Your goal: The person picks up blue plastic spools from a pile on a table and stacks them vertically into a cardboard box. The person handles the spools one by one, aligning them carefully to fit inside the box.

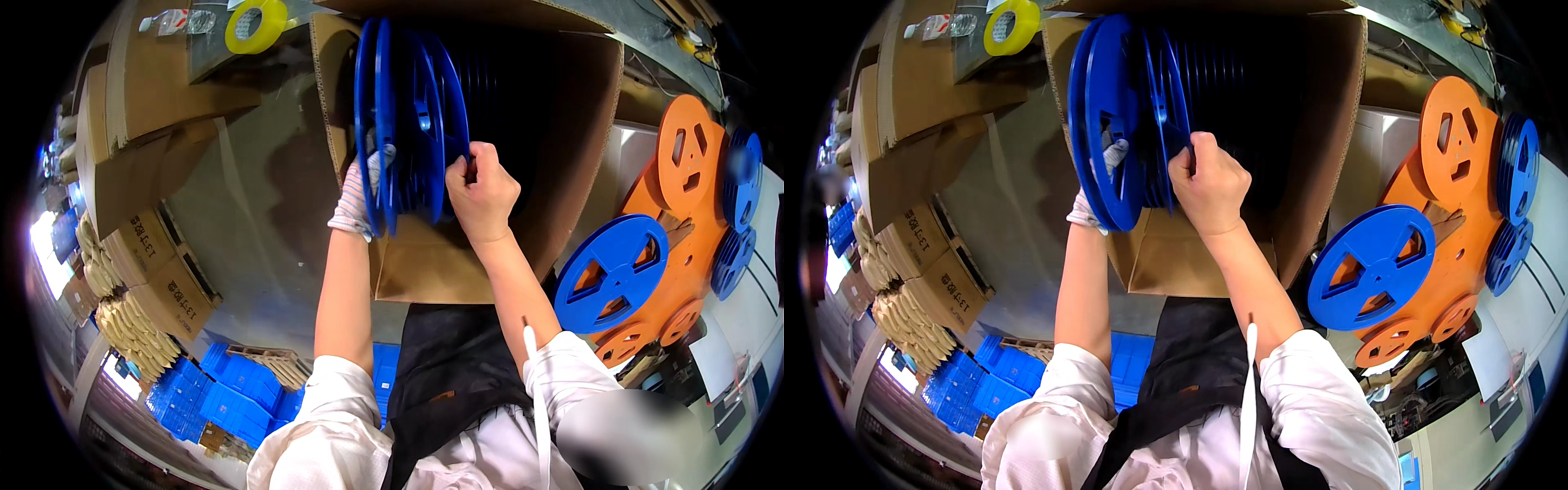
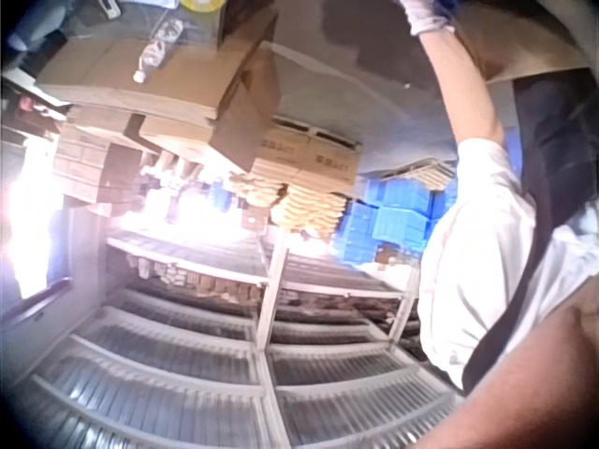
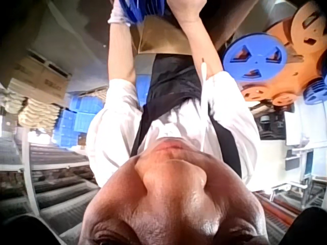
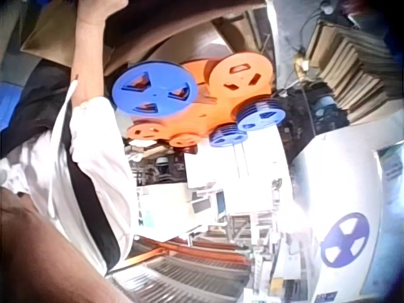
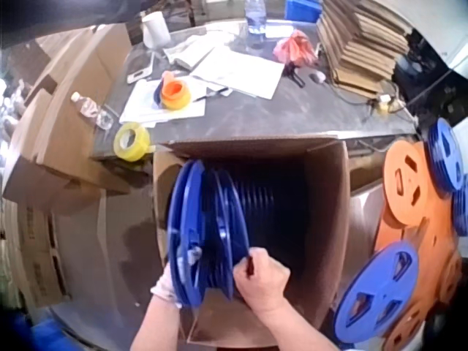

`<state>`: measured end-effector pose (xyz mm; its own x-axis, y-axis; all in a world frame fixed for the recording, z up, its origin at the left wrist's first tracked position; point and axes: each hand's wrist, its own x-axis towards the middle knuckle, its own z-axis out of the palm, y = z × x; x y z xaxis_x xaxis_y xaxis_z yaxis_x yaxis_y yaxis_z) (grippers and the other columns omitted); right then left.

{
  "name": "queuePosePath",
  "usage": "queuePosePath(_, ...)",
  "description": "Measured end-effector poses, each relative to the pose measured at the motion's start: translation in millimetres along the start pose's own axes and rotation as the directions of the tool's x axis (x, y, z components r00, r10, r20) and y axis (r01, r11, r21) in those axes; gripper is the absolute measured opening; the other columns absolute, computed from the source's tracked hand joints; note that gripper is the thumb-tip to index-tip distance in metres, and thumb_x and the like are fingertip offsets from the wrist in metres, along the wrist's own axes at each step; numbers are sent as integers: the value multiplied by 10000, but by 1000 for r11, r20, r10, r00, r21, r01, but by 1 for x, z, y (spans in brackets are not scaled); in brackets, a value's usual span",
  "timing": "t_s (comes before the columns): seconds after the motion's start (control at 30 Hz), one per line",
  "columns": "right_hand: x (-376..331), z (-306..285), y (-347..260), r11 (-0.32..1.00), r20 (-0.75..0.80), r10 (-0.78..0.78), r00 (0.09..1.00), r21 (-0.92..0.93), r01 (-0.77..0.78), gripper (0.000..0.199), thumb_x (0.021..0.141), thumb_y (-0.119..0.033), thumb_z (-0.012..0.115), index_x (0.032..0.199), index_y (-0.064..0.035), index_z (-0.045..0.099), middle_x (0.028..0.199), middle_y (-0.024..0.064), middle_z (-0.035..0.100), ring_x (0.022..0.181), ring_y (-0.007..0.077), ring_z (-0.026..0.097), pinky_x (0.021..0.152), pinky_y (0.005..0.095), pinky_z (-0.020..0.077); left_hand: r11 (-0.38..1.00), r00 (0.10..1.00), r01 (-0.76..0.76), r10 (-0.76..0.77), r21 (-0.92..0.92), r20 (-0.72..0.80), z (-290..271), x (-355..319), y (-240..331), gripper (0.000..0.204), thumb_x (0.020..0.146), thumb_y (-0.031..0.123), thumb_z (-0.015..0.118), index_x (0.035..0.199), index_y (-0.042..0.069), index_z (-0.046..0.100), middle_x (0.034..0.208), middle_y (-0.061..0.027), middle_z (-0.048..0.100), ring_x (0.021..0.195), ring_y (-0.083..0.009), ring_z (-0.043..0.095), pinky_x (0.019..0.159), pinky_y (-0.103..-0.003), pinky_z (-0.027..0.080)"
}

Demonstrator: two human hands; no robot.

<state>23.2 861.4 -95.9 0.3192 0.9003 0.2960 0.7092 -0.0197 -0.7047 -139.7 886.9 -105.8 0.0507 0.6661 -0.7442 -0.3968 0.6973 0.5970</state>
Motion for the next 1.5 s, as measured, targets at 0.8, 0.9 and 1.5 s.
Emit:
queuePosePath(0.8, -5, 16, -11, 897, 359, 255, 898, 259, -359, 234, 883, -144, 619, 1085, -42, 562, 833, 97, 640, 729, 252, 646, 642, 345, 510, 662, 988, 48, 76, -748, 131, -44, 52, -38, 490, 1006, 356, 412, 1374, 39, 478, 1390, -65, 506, 1265, -188, 475, 1087, -298, 327)
queuePosePath(0.9, -35, -27, 15, 881, 462, 271, 844, 235, -411, 303, 864, -121, 651, 1148, -53, 572, 945, 99, 636, 822, 219, 652, 738, 306, 528, 963, 998, -40, 51, -265, 35, -55, -13, -72, 465, 1009, 292, 427, 1369, 1, 470, 1392, -96, 501, 1283, -192, 461, 1090, -298, 325)
queuePosePath(1.5, -253, -311, 103, 677, 232, 654, 720, -604, -420, 775, 819, -323, 705, 1422, -1, 338, 1476, 250, 320, 1376, 396, 301, 1129, 469, 241, 927, 985, 147, -169, 346, 34, -32, -190, -147, 367, 973, 223, 572, 1254, -13, 574, 1180, -92, 614, 1094, -162, 581, 997, -279, 428)
